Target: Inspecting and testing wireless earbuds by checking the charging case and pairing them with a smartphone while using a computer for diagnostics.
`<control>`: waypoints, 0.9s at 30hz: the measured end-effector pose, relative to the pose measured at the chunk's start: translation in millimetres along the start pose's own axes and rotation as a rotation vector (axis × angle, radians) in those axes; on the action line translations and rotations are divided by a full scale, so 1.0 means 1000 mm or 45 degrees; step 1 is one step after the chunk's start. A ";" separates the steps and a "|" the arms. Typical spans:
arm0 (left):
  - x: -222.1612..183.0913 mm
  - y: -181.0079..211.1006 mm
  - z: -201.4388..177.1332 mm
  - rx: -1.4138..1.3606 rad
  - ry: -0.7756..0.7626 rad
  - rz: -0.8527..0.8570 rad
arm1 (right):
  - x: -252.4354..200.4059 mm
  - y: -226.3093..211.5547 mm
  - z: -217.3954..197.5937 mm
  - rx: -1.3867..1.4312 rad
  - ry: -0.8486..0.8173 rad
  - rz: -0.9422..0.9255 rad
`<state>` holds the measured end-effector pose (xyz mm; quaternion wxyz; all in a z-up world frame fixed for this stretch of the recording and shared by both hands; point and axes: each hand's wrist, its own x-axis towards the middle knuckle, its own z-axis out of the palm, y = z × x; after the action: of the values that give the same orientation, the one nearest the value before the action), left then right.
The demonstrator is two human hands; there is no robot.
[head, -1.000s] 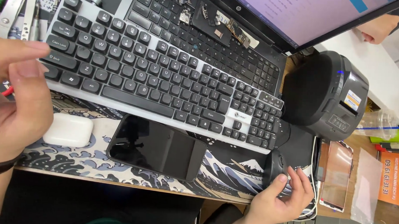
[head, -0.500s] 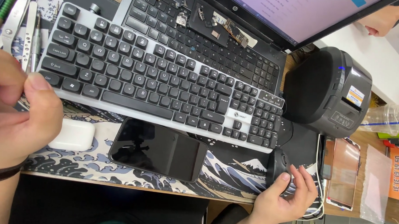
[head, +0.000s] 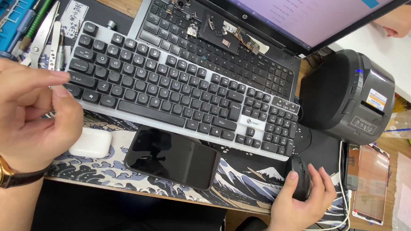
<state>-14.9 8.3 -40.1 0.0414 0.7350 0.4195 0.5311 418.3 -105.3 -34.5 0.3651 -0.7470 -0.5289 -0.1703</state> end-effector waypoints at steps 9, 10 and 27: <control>0.010 0.003 0.001 -0.057 -0.007 0.070 | 0.003 -0.003 0.001 -0.054 -0.135 0.100; 0.008 0.003 0.001 -0.006 0.015 0.061 | 0.003 -0.003 0.001 -0.087 -0.143 0.114; 0.017 0.010 0.004 0.063 0.113 0.094 | -0.001 0.007 0.000 -0.135 -0.128 -0.012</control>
<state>-4.2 14.8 -24.1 -0.0149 0.7265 0.4066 0.5538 424.8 -107.1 -37.7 0.2972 -0.7704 -0.5404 -0.1618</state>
